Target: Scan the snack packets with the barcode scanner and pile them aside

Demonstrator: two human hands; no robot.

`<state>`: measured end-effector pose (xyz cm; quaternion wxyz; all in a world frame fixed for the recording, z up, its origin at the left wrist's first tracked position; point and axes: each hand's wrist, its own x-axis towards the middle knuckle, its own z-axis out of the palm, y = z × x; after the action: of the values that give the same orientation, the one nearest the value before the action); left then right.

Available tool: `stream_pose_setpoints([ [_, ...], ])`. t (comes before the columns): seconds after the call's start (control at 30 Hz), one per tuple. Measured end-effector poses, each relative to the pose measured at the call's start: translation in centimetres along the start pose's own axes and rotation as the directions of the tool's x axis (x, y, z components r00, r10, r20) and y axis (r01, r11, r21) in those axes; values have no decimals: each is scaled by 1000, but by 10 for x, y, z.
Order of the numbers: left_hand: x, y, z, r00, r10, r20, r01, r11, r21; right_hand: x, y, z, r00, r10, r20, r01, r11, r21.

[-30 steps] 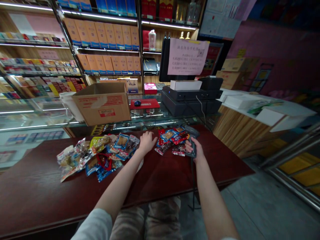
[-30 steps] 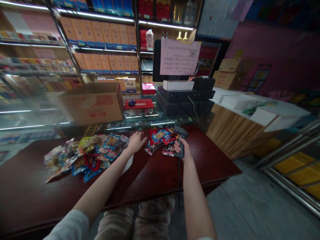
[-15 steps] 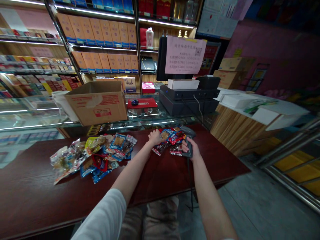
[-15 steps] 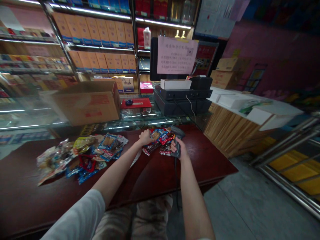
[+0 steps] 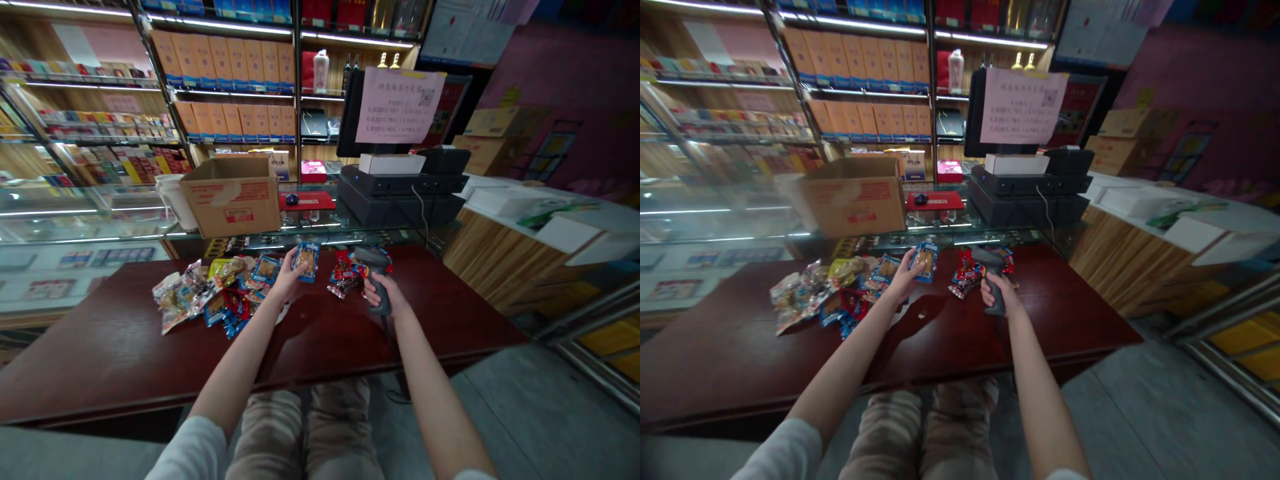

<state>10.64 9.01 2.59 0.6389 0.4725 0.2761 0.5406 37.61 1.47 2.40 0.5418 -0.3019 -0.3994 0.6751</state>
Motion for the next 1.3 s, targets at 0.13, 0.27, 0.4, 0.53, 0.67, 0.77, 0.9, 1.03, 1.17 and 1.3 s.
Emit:
stream_pose_setpoints([
  [0.13, -3, 6, -15, 990, 20, -140, -30, 997, -72, 7, 23, 42, 994, 73, 85, -70, 997, -38],
  [0.27, -4, 1, -26, 968, 41, -246, -54, 997, -47, 15, 46, 76, 981, 166, 104, -154, 982, -112],
  [0.4, -3, -7, -32, 928, 112, -356, -84, 992, 95, 20, 61, 92, 976, 198, 89, -185, 973, -140],
  [0.53, 2, -13, -35, 897, 198, -395, -99, 962, 256, 20, 64, 96, 971, 221, 91, -205, 966, -155],
  [0.67, 2, -10, -33, 886, 282, -368, -43, 840, 541, 14, 55, 90, 978, 196, 71, -184, 972, -148],
  [0.77, -3, 1, -29, 888, 344, -306, 88, 526, 846, 9, 41, 69, 990, 135, 31, -130, 983, -126],
  [0.9, -8, 18, -26, 907, 365, -209, 238, -33, 971, -2, 18, 20, 995, 17, -100, -24, 997, -69],
  [1.03, -5, 25, -20, 889, 411, -202, 316, -230, 920, -14, 1, -27, 981, -43, -189, 41, 999, -13],
  [1.17, 8, 16, 10, 920, 384, -70, 196, -298, 934, -20, 0, -50, 978, -41, -204, 49, 998, 33],
  [1.3, 33, -16, 51, 990, 138, -13, 36, -164, 986, -19, 5, -56, 976, -50, -214, 63, 996, 58],
])
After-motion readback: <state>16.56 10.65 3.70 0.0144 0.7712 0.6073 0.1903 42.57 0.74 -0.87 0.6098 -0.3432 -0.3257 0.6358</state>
